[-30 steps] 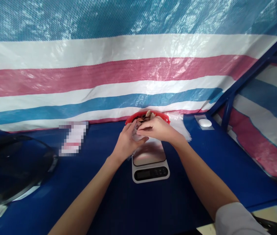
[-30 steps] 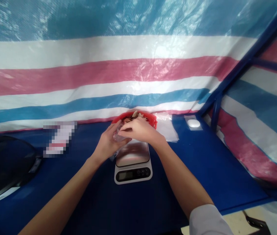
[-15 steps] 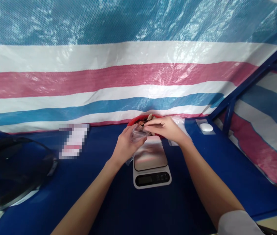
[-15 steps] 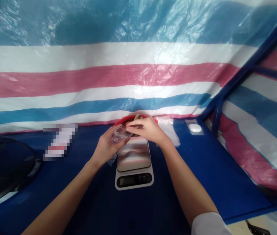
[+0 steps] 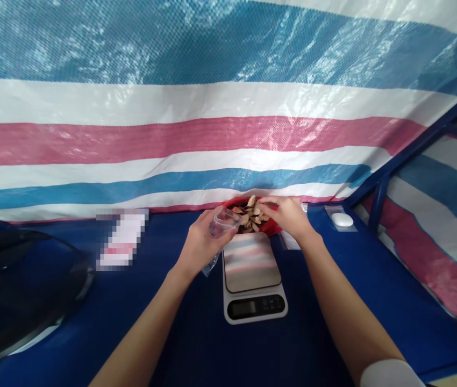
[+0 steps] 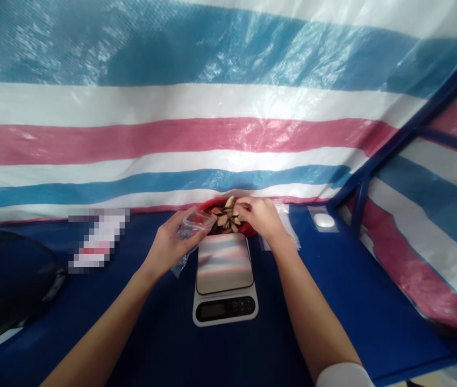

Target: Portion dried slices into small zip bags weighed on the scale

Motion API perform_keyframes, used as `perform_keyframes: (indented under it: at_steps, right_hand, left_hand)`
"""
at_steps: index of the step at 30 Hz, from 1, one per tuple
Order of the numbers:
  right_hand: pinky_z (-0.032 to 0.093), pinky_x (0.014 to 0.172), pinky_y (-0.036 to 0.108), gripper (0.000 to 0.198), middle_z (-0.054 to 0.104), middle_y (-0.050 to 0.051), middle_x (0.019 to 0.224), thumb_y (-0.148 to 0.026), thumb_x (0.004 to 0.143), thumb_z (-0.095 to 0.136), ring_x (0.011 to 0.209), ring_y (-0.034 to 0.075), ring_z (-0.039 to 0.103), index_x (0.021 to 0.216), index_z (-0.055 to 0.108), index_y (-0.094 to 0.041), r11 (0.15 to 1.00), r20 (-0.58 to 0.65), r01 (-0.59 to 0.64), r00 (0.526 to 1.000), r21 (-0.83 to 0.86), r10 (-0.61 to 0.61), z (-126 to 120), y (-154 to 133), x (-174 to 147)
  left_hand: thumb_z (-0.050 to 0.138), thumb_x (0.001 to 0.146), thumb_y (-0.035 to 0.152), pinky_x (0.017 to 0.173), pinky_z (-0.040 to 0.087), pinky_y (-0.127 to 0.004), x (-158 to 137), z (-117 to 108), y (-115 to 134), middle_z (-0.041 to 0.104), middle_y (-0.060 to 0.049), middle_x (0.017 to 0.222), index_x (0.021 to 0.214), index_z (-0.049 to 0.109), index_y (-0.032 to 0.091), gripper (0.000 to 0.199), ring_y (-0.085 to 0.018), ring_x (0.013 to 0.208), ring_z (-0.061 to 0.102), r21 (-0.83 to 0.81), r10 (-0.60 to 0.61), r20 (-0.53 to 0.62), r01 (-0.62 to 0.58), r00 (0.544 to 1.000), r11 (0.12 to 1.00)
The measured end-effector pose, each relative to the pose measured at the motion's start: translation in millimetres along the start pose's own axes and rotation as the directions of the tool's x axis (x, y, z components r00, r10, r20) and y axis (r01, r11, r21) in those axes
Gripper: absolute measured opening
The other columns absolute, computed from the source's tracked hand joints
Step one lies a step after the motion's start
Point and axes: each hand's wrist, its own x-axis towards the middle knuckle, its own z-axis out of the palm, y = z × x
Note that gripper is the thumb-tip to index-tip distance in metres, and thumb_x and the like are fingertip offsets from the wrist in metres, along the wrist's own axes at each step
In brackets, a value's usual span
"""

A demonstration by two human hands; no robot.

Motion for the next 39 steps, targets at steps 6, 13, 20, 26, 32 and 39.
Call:
perform_keyframes:
  at_steps: [6,13,20,26,32,39]
  right_hand:
    - [0.057,0.088,0.036,0.023,0.077,0.001,0.119,-0.028,0.096,0.059,0.099,0.025,0.074,0.108,0.078,-0.028,0.959,0.014,0.156,0.988,-0.235,-0.157,0.4,-9.5,11.0]
    - [0.059,0.086,0.039,0.034,0.070,0.003,0.134,-0.028,0.096,0.061,0.109,0.026,0.072,0.129,0.070,-0.029,0.889,0.135,0.287,0.958,-0.358,-0.255,2.7,-15.7,23.2]
    - [0.059,0.091,0.037,0.031,0.072,0.001,0.131,-0.020,0.094,0.059,0.113,0.024,0.071,0.120,0.075,-0.027,0.859,0.232,0.392,0.915,-0.330,-0.329,0.2,-15.4,26.0]
    - [0.058,0.092,0.036,0.031,0.071,0.003,0.131,-0.013,0.092,0.059,0.114,0.023,0.070,0.115,0.076,-0.025,0.833,0.284,0.467,0.876,-0.297,-0.390,0.1,-9.8,27.0]
    - [0.057,0.079,0.032,0.026,0.071,0.003,0.130,-0.017,0.093,0.062,0.104,0.023,0.071,0.112,0.076,-0.026,0.821,0.305,0.475,0.871,-0.316,-0.386,-4.4,-12.3,28.8]
    - [0.054,0.076,0.032,0.020,0.072,0.005,0.124,-0.021,0.094,0.063,0.100,0.023,0.071,0.110,0.076,-0.025,0.829,0.281,0.460,0.881,-0.317,-0.381,-3.6,-13.7,27.8]
  left_hand:
    - [0.076,0.083,0.038,0.084,0.060,-0.037,1.2,-2.5,0.4,0.073,-0.009,0.115,0.127,0.066,0.020,0.049,-0.025,0.099,0.072,-0.031,0.005,-0.005,-0.006,1.000,1.000]
    - [0.076,0.084,0.037,0.083,0.061,-0.037,0.9,-3.4,1.0,0.072,-0.010,0.117,0.126,0.067,0.020,0.047,-0.025,0.101,0.072,-0.073,-0.017,-0.002,0.016,1.000,0.997]
    - [0.076,0.084,0.036,0.083,0.061,-0.037,1.2,-3.6,0.0,0.072,-0.010,0.118,0.127,0.066,0.020,0.048,-0.025,0.102,0.071,-0.083,-0.032,-0.004,0.032,0.999,0.996]
    - [0.075,0.084,0.036,0.082,0.062,-0.038,1.1,-2.1,-1.8,0.072,-0.010,0.118,0.130,0.065,0.022,0.050,-0.026,0.101,0.072,-0.068,-0.006,0.005,0.006,1.000,0.998]
    - [0.075,0.084,0.038,0.083,0.062,-0.039,0.7,0.1,-4.0,0.072,-0.010,0.118,0.130,0.065,0.022,0.050,-0.026,0.102,0.072,-0.053,0.012,0.004,-0.011,1.000,0.999]
    - [0.075,0.084,0.040,0.084,0.062,-0.038,0.2,2.5,-4.8,0.072,-0.009,0.119,0.131,0.065,0.022,0.051,-0.026,0.103,0.072,-0.068,0.007,-0.005,-0.007,1.000,0.998]
